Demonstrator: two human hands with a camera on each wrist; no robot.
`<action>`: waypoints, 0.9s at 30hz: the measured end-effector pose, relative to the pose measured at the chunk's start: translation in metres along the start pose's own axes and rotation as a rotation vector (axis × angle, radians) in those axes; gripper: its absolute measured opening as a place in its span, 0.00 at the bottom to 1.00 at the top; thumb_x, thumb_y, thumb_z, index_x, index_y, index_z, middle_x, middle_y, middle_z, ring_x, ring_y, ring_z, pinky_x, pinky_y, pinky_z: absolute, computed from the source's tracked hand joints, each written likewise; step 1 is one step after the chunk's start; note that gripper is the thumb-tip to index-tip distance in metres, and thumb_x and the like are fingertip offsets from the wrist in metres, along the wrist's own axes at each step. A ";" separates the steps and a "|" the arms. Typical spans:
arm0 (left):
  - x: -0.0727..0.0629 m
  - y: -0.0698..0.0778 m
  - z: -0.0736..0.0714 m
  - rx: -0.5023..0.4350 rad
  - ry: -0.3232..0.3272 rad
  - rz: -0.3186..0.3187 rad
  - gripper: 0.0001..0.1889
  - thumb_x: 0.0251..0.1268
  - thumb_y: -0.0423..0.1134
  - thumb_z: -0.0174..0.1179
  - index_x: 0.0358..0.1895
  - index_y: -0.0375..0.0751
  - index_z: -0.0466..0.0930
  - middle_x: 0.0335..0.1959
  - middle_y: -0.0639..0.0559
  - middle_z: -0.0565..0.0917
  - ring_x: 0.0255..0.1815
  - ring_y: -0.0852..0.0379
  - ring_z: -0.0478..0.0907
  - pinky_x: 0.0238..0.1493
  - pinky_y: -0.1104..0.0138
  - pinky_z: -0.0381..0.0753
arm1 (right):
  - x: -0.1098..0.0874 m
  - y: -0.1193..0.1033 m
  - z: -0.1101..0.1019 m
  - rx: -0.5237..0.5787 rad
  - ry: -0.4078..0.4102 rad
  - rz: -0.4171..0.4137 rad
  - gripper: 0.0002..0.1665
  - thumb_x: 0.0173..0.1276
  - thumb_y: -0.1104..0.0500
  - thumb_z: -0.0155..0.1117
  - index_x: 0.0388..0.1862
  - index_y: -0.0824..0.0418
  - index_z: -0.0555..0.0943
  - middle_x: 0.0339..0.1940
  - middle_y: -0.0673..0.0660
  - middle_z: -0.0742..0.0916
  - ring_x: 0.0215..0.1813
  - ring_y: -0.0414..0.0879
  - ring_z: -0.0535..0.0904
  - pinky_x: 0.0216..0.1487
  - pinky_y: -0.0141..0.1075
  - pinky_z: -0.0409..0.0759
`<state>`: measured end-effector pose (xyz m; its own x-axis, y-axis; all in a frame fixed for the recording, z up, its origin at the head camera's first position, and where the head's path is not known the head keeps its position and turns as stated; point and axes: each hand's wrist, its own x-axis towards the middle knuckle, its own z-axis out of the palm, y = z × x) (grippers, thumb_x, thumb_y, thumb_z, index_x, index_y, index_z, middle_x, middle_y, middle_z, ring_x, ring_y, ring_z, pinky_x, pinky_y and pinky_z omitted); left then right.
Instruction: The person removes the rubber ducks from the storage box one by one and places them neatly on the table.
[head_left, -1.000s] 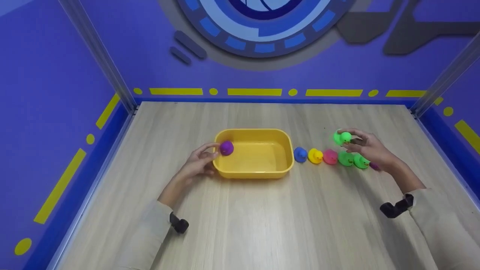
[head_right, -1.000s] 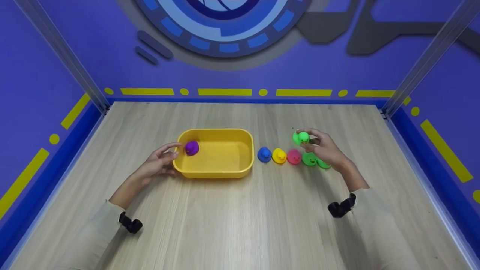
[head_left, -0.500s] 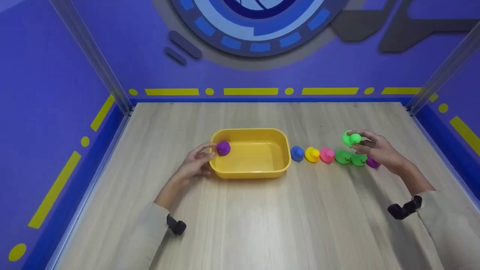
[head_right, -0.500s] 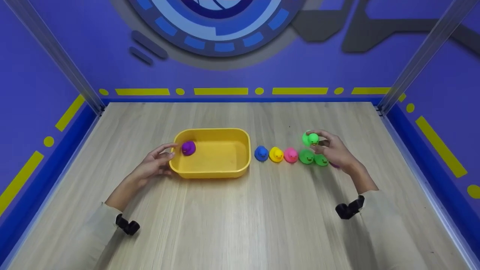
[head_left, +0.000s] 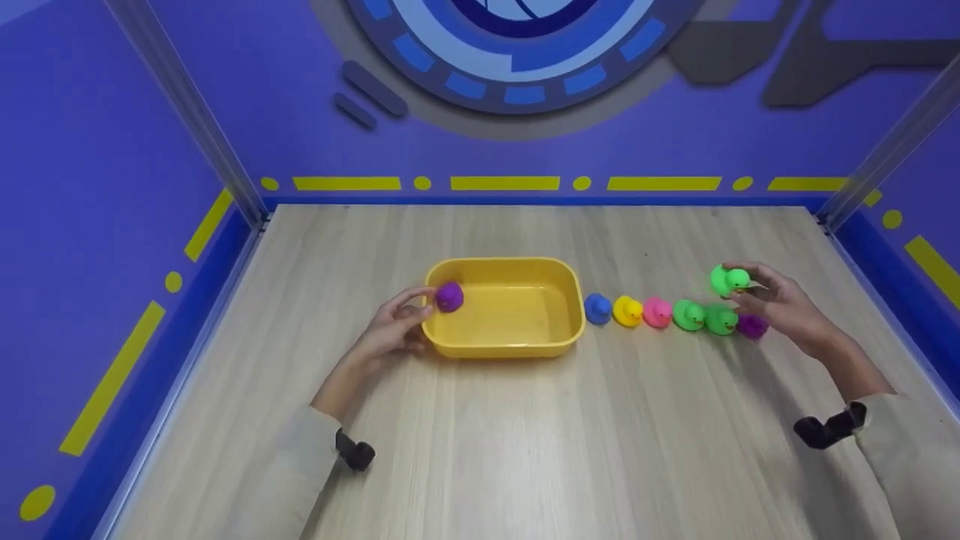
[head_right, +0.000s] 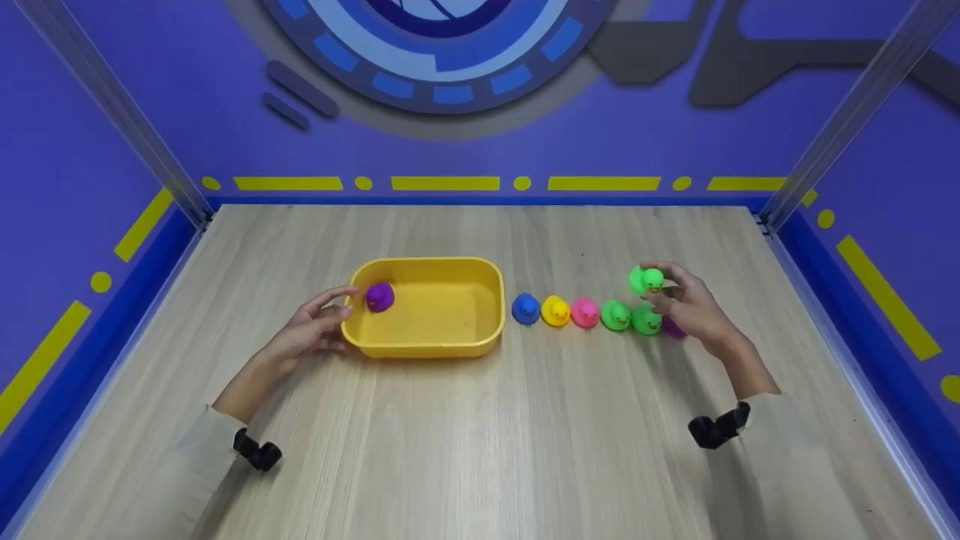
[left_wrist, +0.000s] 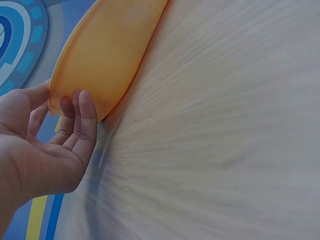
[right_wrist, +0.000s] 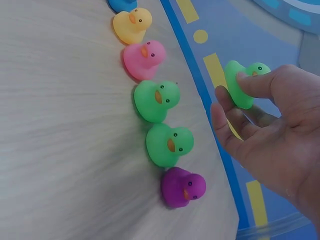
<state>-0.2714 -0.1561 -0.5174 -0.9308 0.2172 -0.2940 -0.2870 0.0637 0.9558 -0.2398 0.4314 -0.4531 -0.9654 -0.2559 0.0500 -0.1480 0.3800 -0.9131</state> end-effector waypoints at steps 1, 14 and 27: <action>0.000 0.000 0.000 -0.001 0.003 -0.003 0.22 0.76 0.42 0.61 0.69 0.52 0.76 0.46 0.45 0.82 0.30 0.57 0.78 0.30 0.67 0.83 | -0.001 0.001 -0.002 0.012 0.004 0.002 0.27 0.80 0.64 0.56 0.74 0.65 0.66 0.59 0.38 0.81 0.55 0.28 0.83 0.50 0.25 0.84; -0.002 -0.003 0.000 0.011 -0.022 0.031 0.24 0.75 0.44 0.61 0.71 0.49 0.74 0.46 0.45 0.82 0.32 0.57 0.78 0.31 0.68 0.84 | -0.017 0.022 -0.022 -0.101 0.134 0.044 0.26 0.79 0.62 0.57 0.73 0.60 0.71 0.56 0.29 0.79 0.55 0.22 0.76 0.51 0.15 0.76; -0.001 -0.001 0.000 -0.006 -0.025 0.035 0.24 0.75 0.43 0.62 0.71 0.48 0.73 0.40 0.48 0.81 0.29 0.57 0.78 0.29 0.68 0.83 | -0.042 0.047 -0.035 0.262 0.248 0.065 0.23 0.76 0.69 0.59 0.65 0.53 0.79 0.52 0.36 0.82 0.49 0.24 0.82 0.45 0.19 0.82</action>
<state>-0.2700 -0.1567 -0.5181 -0.9343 0.2433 -0.2604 -0.2561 0.0496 0.9654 -0.2134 0.4910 -0.4838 -0.9984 -0.0030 0.0557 -0.0556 0.1395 -0.9887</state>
